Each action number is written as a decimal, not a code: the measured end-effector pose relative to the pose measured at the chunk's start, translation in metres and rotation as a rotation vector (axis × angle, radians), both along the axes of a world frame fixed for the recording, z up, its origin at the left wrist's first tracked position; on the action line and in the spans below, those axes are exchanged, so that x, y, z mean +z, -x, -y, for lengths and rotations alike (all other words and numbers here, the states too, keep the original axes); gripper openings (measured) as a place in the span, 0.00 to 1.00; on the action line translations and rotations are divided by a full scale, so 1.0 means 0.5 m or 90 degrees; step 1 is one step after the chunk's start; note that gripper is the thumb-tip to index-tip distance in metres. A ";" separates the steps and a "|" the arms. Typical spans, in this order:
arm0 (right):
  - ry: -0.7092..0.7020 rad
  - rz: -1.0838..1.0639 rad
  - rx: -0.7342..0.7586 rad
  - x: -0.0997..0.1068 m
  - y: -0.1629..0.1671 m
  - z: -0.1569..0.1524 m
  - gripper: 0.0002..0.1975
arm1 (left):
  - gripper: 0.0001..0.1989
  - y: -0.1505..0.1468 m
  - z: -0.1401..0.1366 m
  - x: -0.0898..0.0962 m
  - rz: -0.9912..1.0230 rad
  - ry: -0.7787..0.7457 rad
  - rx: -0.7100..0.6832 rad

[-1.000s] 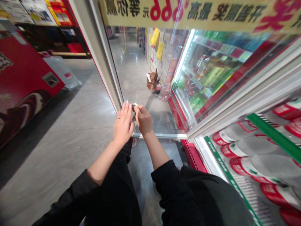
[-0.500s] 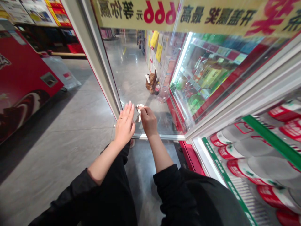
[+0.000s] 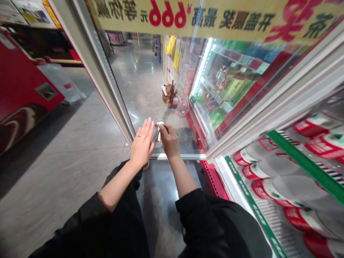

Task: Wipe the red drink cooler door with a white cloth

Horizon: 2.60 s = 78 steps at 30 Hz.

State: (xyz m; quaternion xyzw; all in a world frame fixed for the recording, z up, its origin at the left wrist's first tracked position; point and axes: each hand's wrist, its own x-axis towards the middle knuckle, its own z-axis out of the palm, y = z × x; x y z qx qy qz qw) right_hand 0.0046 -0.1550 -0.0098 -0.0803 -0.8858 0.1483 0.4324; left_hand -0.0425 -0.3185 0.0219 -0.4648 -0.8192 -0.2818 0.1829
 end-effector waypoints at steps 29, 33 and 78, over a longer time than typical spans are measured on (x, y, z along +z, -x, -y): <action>-0.031 -0.125 -0.067 -0.025 -0.084 -0.142 0.16 | 0.47 -0.054 -0.151 -0.030 -0.051 -0.012 -0.083; -0.037 -0.154 -0.106 -0.055 -0.119 -0.178 0.14 | 0.48 -0.060 -0.169 -0.045 -0.082 -0.012 -0.099; 0.151 -0.173 -0.251 -0.055 -0.233 -0.367 0.15 | 0.41 -0.157 -0.329 -0.043 -0.198 -0.040 -0.146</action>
